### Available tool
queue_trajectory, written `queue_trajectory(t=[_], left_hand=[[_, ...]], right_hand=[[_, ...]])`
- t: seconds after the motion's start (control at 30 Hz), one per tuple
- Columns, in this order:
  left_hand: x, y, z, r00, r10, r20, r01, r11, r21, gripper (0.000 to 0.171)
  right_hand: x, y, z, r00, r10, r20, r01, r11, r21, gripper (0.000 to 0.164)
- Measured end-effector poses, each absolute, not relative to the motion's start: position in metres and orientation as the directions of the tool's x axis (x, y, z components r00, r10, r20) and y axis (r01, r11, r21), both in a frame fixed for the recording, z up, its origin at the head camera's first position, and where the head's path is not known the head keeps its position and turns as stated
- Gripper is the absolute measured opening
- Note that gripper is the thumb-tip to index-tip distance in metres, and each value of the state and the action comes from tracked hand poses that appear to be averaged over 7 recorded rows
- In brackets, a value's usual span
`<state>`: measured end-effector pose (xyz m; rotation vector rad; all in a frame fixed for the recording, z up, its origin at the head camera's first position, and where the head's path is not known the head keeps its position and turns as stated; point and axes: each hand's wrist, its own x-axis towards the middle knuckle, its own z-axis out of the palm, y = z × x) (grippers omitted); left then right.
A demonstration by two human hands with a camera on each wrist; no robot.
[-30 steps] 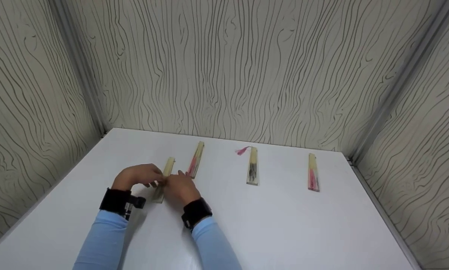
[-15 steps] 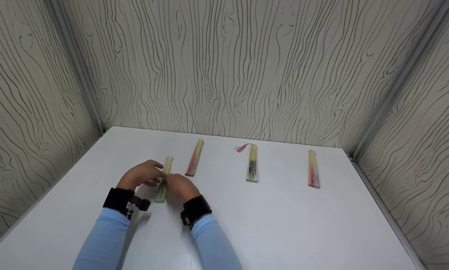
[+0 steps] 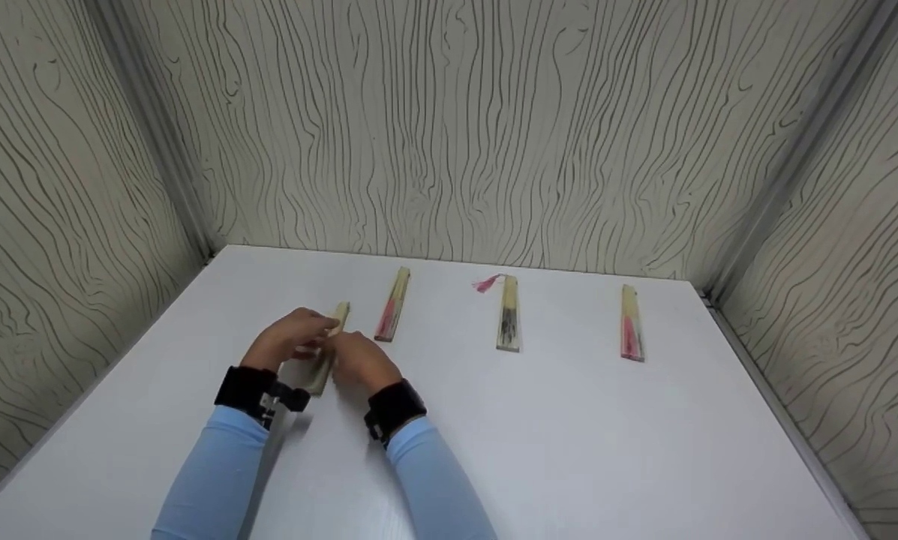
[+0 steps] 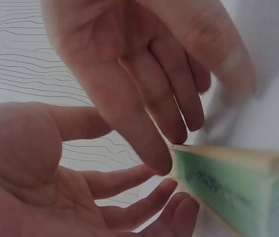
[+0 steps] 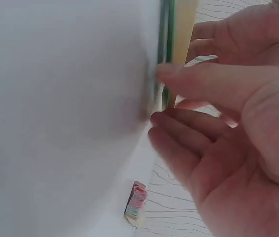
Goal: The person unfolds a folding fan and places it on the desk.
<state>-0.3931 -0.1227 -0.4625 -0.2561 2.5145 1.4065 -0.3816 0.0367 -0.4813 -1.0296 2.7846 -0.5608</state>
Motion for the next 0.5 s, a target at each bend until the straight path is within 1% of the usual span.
queue_trajectory(t=[0.13, 0.2, 0.33, 0.4, 0.5], left_hand=[[-0.396, -0.117, -0.461, -0.946, 0.001, -0.323, -0.273, 0.53, 0.803, 0.033], [-0.397, -0.117, -0.461, -0.943, 0.0, -0.334, -0.284, 0.526, 0.802, 0.035], [-0.394, -0.119, -0.46, -0.929, 0.025, -0.37, -0.317, 0.466, 0.826, 0.036], [-0.392, -0.122, -0.458, -0.923, 0.064, -0.38, -0.313, 0.449, 0.837, 0.045], [-0.39, -0.129, -0.452, -0.917, 0.151, -0.369, -0.27, 0.447, 0.853, 0.06]], right_hand=[[-0.383, 0.035, -0.484, -0.737, -0.668, 0.101, -0.649, 0.658, -0.383, 0.031], [-0.382, 0.032, -0.486, -0.729, -0.67, 0.142, -0.671, 0.657, -0.342, 0.026], [-0.381, 0.026, -0.485, -0.75, -0.634, 0.186, -0.66, 0.704, -0.261, 0.017], [-0.382, 0.025, -0.484, -0.754, -0.626, 0.199, -0.656, 0.716, -0.237, 0.015], [-0.384, 0.029, -0.478, -0.744, -0.634, 0.211, -0.668, 0.699, -0.256, 0.013]])
